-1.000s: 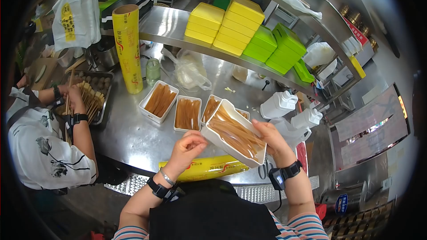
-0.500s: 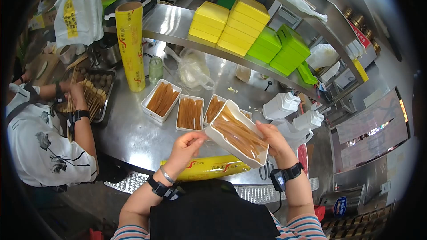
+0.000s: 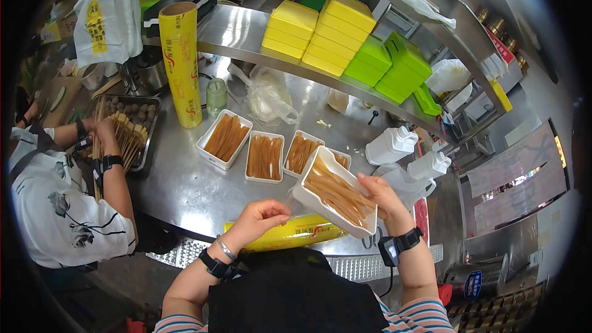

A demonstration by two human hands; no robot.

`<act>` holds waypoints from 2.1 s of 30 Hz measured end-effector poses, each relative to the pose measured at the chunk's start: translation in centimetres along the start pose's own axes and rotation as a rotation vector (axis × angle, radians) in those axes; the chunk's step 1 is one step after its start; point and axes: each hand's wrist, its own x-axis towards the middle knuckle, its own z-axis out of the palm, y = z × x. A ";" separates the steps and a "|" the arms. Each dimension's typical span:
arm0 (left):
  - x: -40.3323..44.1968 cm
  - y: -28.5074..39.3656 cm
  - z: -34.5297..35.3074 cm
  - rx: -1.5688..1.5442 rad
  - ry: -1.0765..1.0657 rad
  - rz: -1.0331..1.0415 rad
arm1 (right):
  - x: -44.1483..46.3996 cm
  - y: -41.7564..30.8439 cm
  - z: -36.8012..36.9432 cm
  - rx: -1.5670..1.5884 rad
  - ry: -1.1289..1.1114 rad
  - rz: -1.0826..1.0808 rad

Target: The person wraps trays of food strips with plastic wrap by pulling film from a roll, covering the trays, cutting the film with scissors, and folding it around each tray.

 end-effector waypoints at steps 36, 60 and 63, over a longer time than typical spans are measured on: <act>4.8 3.3 4.8 0.065 -0.621 0.283 | -3.8 2.5 2.8 -0.521 -0.649 -0.125; 6.6 4.1 5.4 -0.232 0.008 -0.032 | -7.3 12.2 -1.7 -0.148 -0.012 -0.280; 4.0 2.6 1.4 0.181 0.266 0.001 | -9.6 16.1 -6.7 -0.034 0.427 -0.246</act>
